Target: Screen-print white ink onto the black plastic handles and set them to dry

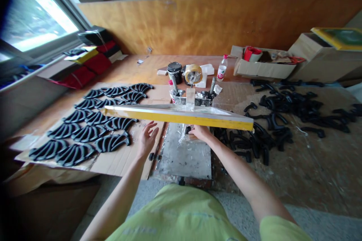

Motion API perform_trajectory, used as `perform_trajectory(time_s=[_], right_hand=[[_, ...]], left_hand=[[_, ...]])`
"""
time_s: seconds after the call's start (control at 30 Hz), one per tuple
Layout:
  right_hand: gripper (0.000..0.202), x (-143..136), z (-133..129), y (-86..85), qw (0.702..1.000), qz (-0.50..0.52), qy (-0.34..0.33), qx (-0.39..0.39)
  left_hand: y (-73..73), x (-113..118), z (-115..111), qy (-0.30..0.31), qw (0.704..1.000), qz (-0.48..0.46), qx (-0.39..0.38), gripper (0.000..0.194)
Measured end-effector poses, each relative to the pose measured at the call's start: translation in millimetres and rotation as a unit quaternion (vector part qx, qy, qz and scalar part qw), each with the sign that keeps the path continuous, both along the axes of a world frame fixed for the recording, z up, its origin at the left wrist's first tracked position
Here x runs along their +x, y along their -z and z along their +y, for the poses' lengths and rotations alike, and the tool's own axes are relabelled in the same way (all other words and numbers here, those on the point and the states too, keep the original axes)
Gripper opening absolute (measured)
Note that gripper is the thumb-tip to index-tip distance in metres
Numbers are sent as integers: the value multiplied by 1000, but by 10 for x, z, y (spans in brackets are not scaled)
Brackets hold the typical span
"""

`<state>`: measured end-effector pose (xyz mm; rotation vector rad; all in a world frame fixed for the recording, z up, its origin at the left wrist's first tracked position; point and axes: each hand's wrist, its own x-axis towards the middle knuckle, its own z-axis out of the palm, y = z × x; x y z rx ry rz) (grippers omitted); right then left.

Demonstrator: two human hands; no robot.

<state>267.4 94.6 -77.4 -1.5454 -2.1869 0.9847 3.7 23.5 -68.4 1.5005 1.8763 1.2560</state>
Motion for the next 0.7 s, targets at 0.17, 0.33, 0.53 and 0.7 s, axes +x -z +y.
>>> perform_trajectory(time_s=[0.17, 0.33, 0.53, 0.7], right_hand=[[36, -22, -150, -69, 999, -13, 22, 43], [30, -224, -134, -137, 989, -105, -1, 100], [35, -171, -322, 33, 951, -110, -104, 269], [40, -83, -402, 242, 947, -143, -76, 276]], left_hand=[[-150, 29, 147, 20, 998, -62, 28, 32], [-498, 226, 303, 26, 991, -121, 50, 32], [-946, 305, 284, 0, 977, -196, 80, 31], [-1149, 341, 319, 23, 957, -262, 119, 35]])
